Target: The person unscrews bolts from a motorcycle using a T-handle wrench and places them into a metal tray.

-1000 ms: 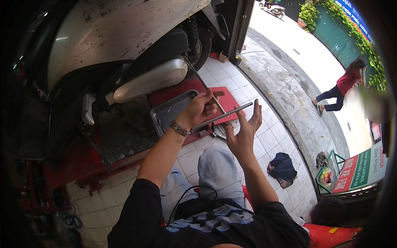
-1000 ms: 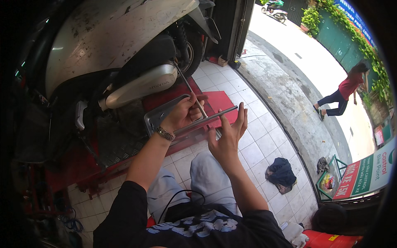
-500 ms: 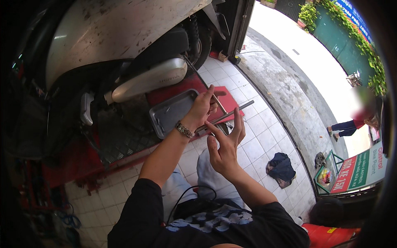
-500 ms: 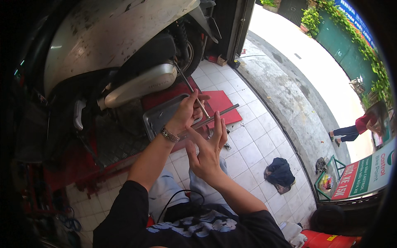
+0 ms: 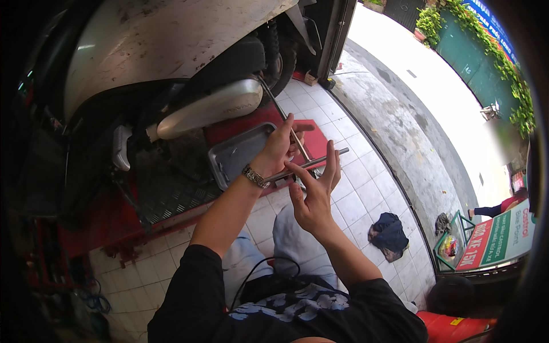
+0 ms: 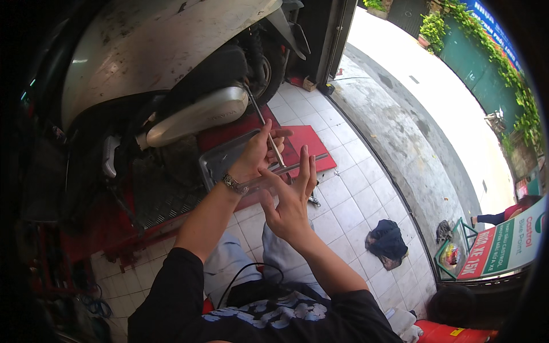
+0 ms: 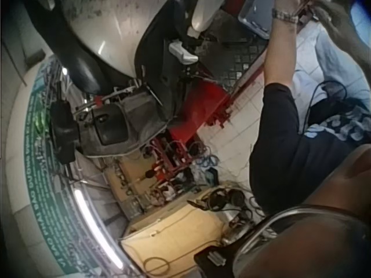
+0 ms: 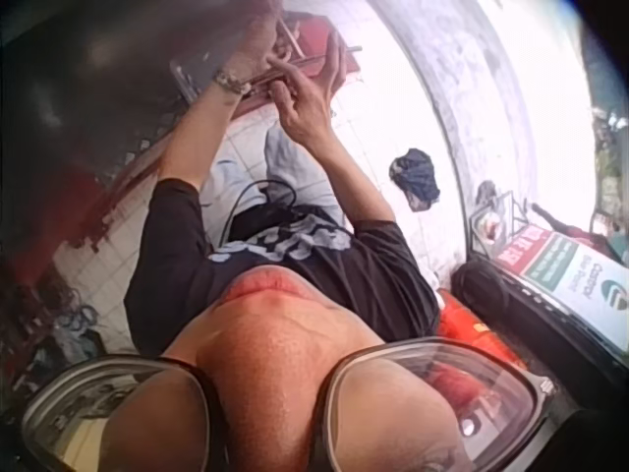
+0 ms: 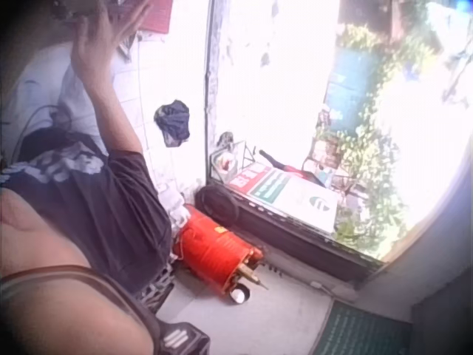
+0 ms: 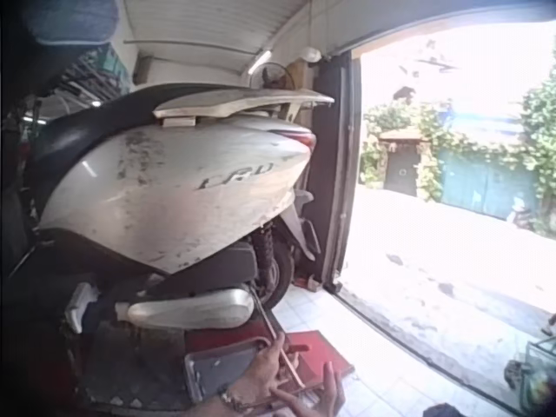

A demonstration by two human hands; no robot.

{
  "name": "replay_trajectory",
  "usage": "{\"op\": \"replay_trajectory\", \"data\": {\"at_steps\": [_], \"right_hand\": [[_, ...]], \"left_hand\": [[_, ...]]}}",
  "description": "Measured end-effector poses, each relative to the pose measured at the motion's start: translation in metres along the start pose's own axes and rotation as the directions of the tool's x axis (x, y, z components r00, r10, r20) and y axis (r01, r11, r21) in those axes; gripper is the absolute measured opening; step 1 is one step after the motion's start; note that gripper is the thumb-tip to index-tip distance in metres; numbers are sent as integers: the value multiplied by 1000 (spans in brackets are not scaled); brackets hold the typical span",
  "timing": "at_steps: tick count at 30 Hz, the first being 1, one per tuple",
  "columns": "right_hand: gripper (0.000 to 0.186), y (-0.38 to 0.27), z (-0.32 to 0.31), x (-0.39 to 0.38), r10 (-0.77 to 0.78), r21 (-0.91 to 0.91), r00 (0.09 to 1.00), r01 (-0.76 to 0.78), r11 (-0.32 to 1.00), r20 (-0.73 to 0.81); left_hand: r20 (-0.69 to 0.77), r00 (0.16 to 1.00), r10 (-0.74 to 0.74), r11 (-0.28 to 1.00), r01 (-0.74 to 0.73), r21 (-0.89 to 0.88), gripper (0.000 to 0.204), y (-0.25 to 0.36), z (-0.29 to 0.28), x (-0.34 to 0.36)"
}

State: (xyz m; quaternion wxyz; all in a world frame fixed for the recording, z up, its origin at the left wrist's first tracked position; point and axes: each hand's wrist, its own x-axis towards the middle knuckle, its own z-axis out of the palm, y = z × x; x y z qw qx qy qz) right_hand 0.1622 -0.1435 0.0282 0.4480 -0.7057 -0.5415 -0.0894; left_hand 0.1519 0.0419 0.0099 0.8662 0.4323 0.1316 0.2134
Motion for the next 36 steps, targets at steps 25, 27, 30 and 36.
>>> {"op": "replay_trajectory", "data": {"at_steps": [25, 27, 30, 36], "right_hand": [[43, 97, 143, 230, 375, 211, 887, -435, 876, 270], [43, 125, 171, 257, 492, 139, 809, -555, 820, 322], [41, 112, 187, 267, 507, 172, 814, -564, 808, 283], [33, 121, 169, 245, 511, 208, 811, -573, 793, 284]], "left_hand": [[-168, 986, 21, 969, -61, -239, 53, -66, -27, -141], [-178, 984, -2, 956, -50, -290, 53, -68, -24, -155], [-240, 971, -9, 946, -69, -318, 52, -72, -31, -182], [-272, 962, -35, 958, -45, -282, 52, -87, -36, -207]]}}
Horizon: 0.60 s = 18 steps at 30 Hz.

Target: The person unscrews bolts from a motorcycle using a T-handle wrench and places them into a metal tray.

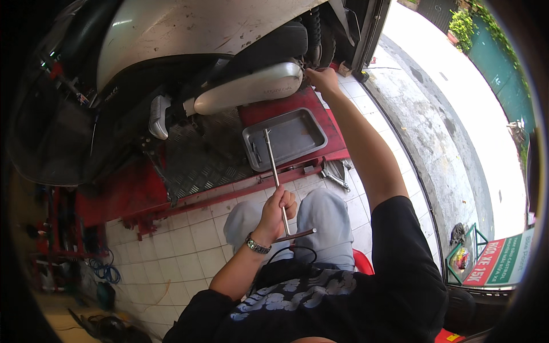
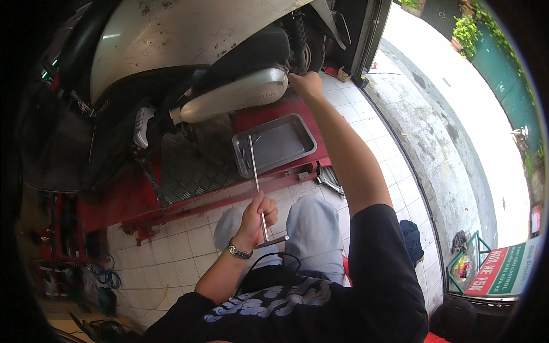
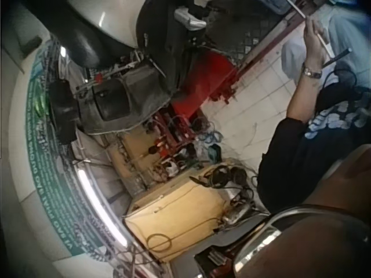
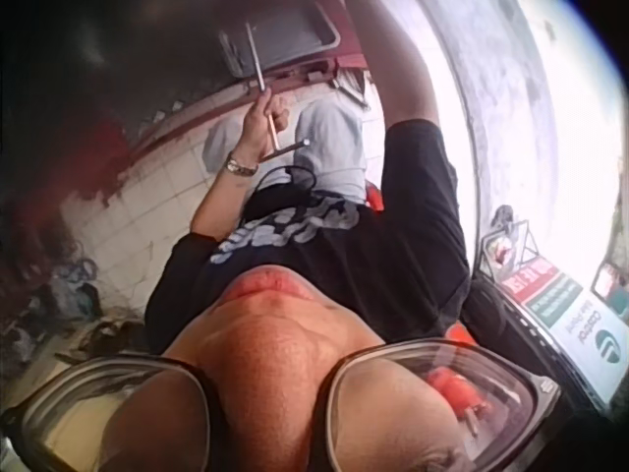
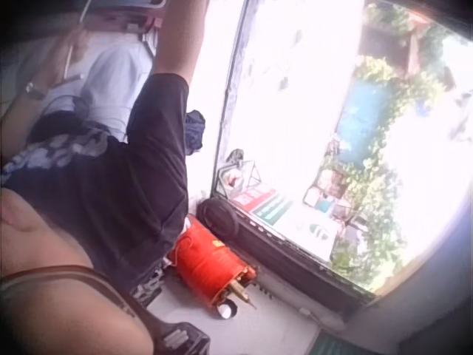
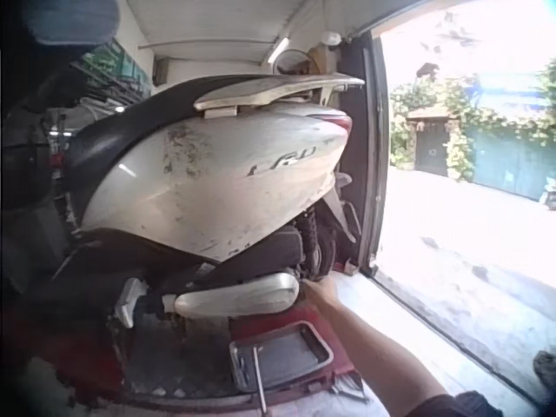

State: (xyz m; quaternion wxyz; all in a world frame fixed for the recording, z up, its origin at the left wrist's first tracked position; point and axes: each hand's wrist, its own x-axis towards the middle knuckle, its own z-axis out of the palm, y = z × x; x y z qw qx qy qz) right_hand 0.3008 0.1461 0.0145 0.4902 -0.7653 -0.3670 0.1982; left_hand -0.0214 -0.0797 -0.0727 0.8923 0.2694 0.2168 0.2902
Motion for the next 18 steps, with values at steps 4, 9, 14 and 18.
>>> {"op": "replay_trajectory", "data": {"at_steps": [4, 9, 14, 18], "right_hand": [[38, 57, 16, -77, -39, -62, 999, 41, 997, 31], [32, 142, 72, -129, 18, -267, 962, 58, 962, 273], [33, 144, 103, -137, -112, -252, 926, 212, 944, 360], [41, 134, 94, -156, -255, -385, 935, 336, 860, 247]], "left_hand": [[17, 1000, -4, 1000, 4, 4, 52, -9, -6, -7], [3, 999, -47, 997, 47, 60, 52, -17, 4, -5], [-34, 999, -33, 997, 36, 72, 52, -16, 5, -8], [-63, 997, -39, 995, 44, 91, 52, -20, -3, -7]]}}
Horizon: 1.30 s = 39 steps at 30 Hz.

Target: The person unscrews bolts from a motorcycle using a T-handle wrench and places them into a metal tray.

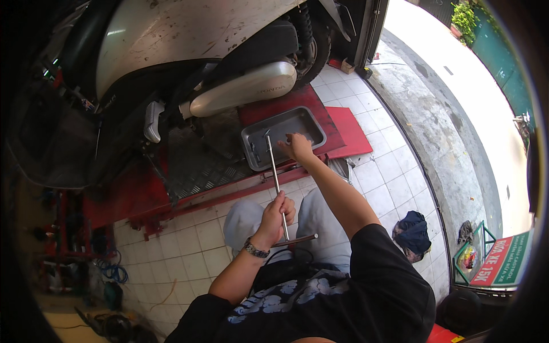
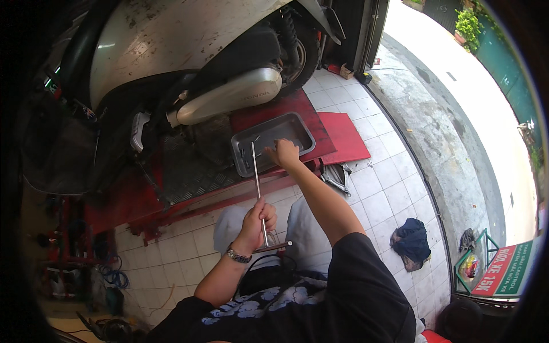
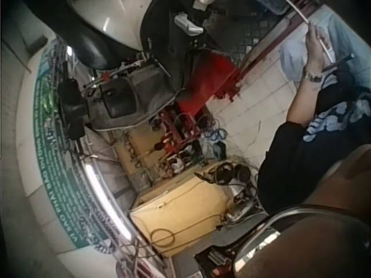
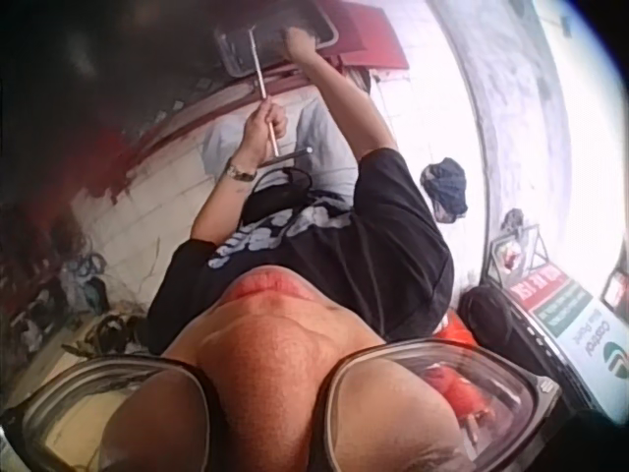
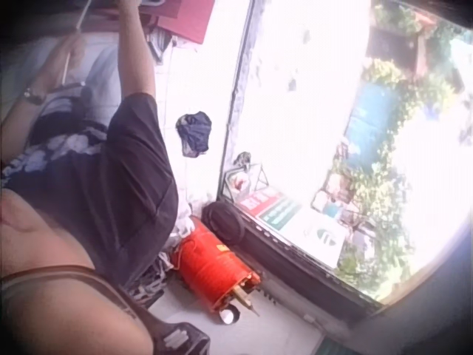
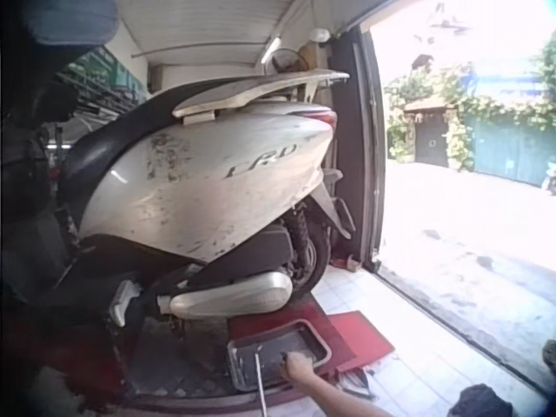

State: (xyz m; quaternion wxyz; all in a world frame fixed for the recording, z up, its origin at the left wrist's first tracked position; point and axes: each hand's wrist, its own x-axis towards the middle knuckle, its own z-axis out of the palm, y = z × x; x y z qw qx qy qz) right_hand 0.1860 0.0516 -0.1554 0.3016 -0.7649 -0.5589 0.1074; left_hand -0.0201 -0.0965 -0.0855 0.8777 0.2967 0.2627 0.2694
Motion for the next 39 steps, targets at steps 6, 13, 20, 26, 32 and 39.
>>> {"op": "replay_trajectory", "data": {"at_steps": [6, 13, 20, 26, 32, 39], "right_hand": [[33, 20, -52, -86, 85, 631, 994, -113, 768, 75], [75, 32, -106, -197, -81, 830, 931, -275, 485, 355], [88, -18, -140, -189, -110, 946, 993, -12, 325, 50], [43, -15, -141, -162, 23, 891, 999, 10, 454, -24], [40, -16, -136, -168, 53, 933, 998, -45, 356, 28], [37, -7, -116, -166, 89, 953, 991, -123, 275, 103]], "left_hand": [[-42, 999, -17, 999, 18, 39, 52, -5, 7, 15], [64, 996, 62, 987, -70, 145, 51, 15, 47, 88], [91, 993, 79, 981, -94, 167, 49, 43, 85, 151], [62, 993, 102, 961, -114, 251, 47, 53, 99, 165], [54, 998, 32, 946, -48, 320, 44, 49, 79, 160], [-11, 1000, -7, 956, 10, 292, 43, 38, 54, 156]]}}
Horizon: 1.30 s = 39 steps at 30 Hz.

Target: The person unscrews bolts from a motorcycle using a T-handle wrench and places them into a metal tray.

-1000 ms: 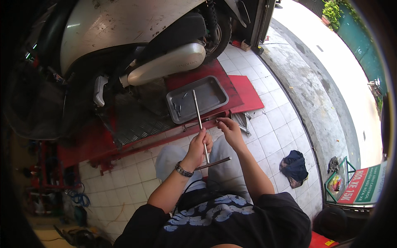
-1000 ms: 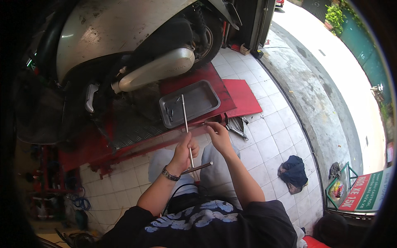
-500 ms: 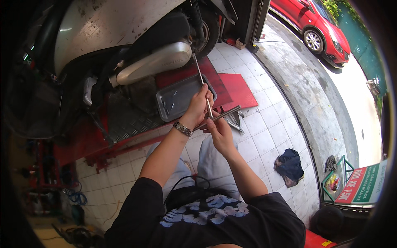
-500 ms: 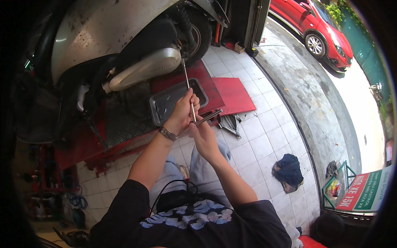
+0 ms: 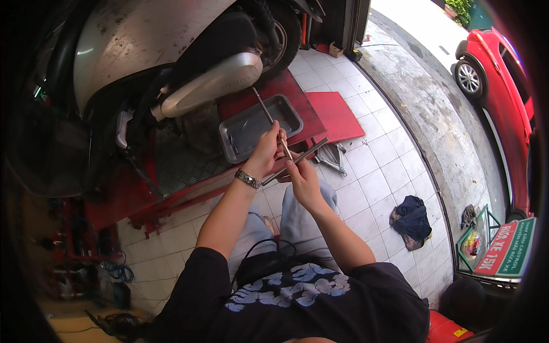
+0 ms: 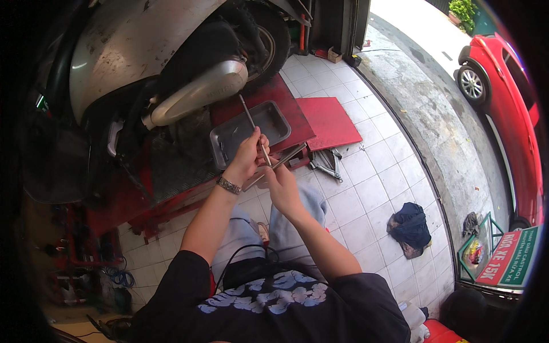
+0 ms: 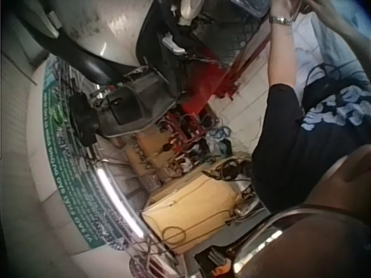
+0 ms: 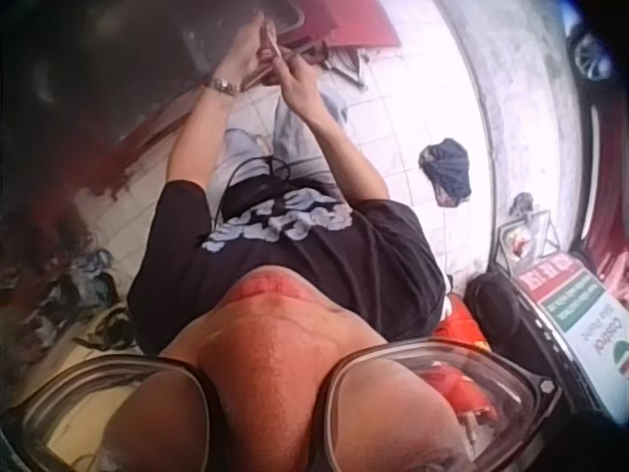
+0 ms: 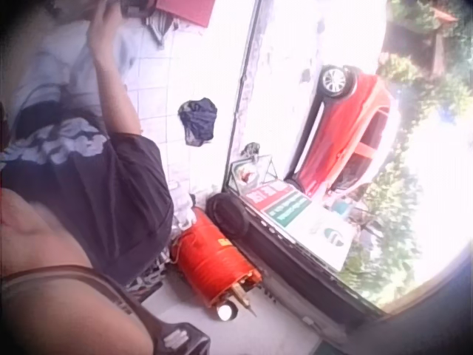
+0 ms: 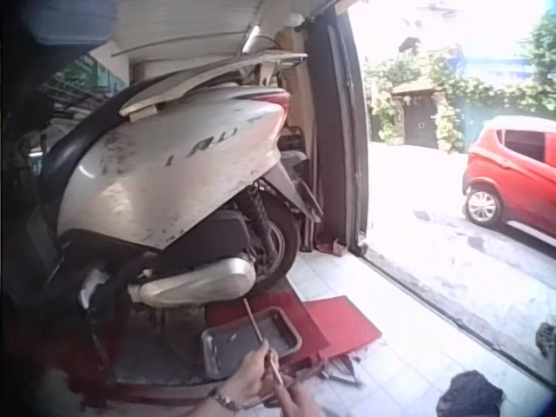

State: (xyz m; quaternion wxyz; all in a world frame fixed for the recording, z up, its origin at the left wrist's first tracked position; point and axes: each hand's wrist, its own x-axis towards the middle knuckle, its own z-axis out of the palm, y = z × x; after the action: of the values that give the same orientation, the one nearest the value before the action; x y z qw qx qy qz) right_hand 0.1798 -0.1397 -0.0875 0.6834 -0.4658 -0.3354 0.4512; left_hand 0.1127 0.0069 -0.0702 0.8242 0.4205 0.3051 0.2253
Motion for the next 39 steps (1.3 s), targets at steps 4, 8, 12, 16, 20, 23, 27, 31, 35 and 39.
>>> {"op": "replay_trajectory", "data": {"at_steps": [4, 8, 12, 16, 20, 23, 27, 31, 35, 39], "right_hand": [[36, 13, 3, 12, -9, 26, 1000, 9, 1000, -21], [36, 17, 9, 23, -57, 64, 998, 59, 996, -35], [36, 17, 6, 28, -32, 7, 999, 32, 999, -23], [36, 23, 5, 28, -51, 23, 997, 52, 998, -52], [39, 28, 2, 32, -117, -40, 993, 116, 992, -25], [39, 27, -3, 35, -135, -115, 990, 129, 985, -47], [40, 21, -2, 34, -111, -24, 993, 110, 994, -38], [39, 18, 0, 30, -100, -6, 994, 100, 995, -33], [38, 5, 14, 20, -16, 129, 1000, 18, 991, -11], [39, 20, 14, 27, -53, 112, 998, 55, 992, -17]], "left_hand": [[6, 1000, -5, 1000, 5, 15, 42, 10, -2, 10], [-6, 1000, -11, 999, 11, 41, 42, 16, -9, 18], [-4, 1000, -23, 999, 23, 48, 43, 19, -14, 22], [-9, 999, -33, 997, 34, 73, 45, 17, -15, 26], [-4, 998, -55, 995, 55, 81, 46, 19, -12, 25], [-22, 999, -48, 993, 50, 110, 46, 25, -6, 24], [23, 998, -59, 993, 57, 108, 47, 26, -9, 28], [10, 999, -52, 993, 50, 107, 47, 22, -9, 27], [60, 996, -59, 995, 54, 86, 47, 17, -19, 28], [52, 998, -32, 994, 26, 109, 45, 18, -21, 25]]}}
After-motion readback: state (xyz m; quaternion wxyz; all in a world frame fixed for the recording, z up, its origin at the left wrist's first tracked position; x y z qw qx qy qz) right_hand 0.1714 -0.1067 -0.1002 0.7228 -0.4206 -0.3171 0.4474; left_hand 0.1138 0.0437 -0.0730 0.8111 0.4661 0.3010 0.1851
